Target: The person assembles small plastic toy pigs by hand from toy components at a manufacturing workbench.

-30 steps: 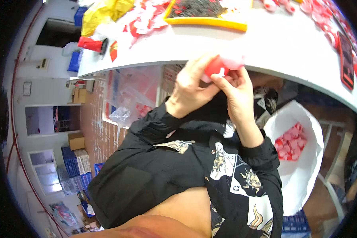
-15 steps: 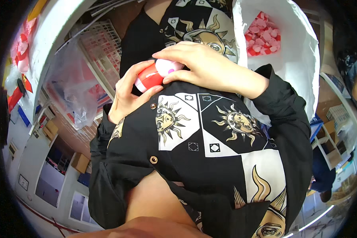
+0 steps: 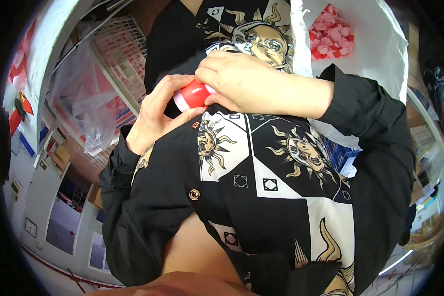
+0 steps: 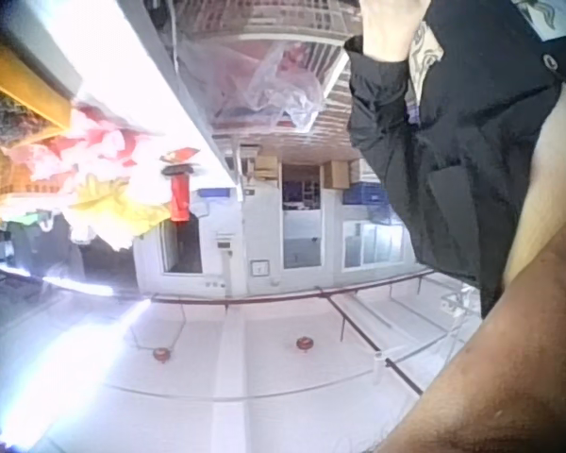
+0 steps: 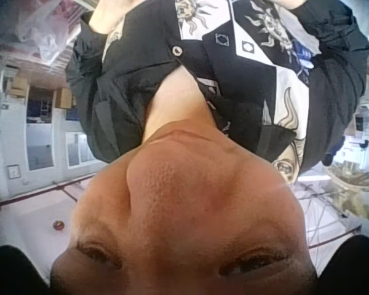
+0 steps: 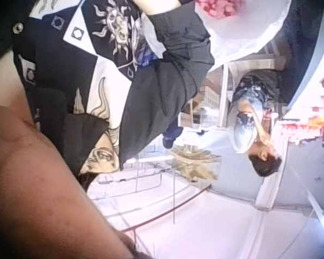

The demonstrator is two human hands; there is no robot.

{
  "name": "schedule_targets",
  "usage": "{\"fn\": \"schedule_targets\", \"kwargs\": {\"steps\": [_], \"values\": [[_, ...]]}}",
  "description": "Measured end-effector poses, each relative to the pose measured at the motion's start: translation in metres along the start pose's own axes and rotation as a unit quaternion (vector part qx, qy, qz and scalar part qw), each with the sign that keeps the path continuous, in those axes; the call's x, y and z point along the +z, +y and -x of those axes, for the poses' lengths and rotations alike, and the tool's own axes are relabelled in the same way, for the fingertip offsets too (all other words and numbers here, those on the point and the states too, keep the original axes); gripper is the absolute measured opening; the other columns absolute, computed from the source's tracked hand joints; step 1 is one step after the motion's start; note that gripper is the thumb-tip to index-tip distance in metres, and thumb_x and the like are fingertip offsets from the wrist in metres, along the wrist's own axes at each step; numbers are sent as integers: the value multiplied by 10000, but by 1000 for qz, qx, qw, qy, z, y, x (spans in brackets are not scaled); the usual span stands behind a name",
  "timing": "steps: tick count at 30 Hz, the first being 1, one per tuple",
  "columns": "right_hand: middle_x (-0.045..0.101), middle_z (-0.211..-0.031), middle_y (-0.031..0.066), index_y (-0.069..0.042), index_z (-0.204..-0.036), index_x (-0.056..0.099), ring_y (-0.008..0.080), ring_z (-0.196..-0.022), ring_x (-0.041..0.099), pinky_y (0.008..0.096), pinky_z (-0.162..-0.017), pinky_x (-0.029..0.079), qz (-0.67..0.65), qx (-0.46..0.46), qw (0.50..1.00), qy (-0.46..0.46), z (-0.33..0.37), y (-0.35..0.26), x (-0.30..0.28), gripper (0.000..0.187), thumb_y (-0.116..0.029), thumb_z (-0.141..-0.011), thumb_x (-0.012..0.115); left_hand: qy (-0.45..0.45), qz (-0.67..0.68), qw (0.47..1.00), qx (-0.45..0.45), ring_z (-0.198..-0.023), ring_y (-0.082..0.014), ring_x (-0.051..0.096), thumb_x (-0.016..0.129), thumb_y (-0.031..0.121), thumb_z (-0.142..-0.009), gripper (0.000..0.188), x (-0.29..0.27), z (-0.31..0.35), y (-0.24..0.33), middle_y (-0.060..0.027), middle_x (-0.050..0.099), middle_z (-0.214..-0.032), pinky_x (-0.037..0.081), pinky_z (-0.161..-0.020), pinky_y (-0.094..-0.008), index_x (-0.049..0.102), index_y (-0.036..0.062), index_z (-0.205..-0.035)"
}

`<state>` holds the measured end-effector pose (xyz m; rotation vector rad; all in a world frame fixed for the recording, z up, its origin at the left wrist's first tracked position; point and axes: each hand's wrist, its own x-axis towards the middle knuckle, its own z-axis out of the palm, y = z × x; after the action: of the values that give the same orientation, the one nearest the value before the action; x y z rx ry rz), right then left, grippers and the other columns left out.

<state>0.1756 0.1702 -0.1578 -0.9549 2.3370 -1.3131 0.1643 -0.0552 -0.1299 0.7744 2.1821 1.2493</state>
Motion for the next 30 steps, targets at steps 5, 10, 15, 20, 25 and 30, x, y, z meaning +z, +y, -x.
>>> {"fn": "schedule_targets", "kwargs": {"steps": [5,10,15,20,25,30], "values": [[607,-1023,152,8,-1045,570,324,-966,587,364,-823,487,14,7,1000,-24,-9,4,-9,343,-158,-779,708,-26,-31,999,1,-933,-272,652,779,176,-771,455,-7,-4,-1,-156,619,-1035,525,-804,-317,538,-21,-1103],[461,-1384,159,3,-1371,372,244,-1219,506,364,-1037,391,-569,143,792,171,-28,40,-13,526,-305,-965,502,91,523,821,-211,-1017,-223,620,630,171,-909,368,-6,-15,-31,-146,581,-1142,520,-886,-358,472,-15,-1185],[463,-1368,212,17,-1359,389,283,-1246,490,400,-1060,374,-643,167,699,266,-46,16,-1,574,-429,-999,393,93,637,745,-174,-1050,-293,612,568,224,-947,365,13,-36,-19,-171,566,-1166,530,-892,-460,442,-7,-1199],[591,-1196,204,10,-1219,499,244,-987,640,353,-863,526,-606,174,714,305,-52,17,1,473,-400,-1002,409,95,610,766,-177,-1032,-188,617,632,129,-904,408,20,-38,-20,-135,596,-1150,511,-900,-327,470,-30,-1243],[602,-1163,211,22,-1190,512,223,-937,647,343,-815,544,-616,168,717,281,-44,21,11,441,-368,-998,436,102,485,852,-171,-999,-173,629,707,60,-837,404,25,-40,-15,-135,621,-1108,512,-895,-299,531,-55,-1182],[592,-1192,218,29,-1198,512,212,-962,638,332,-847,525,-597,161,743,256,-40,20,10,438,-354,-1001,434,94,441,880,-148,-987,-160,628,711,66,-835,478,29,-36,-16,-133,613,-1119,518,-878,-284,489,-52,-1242]]}}
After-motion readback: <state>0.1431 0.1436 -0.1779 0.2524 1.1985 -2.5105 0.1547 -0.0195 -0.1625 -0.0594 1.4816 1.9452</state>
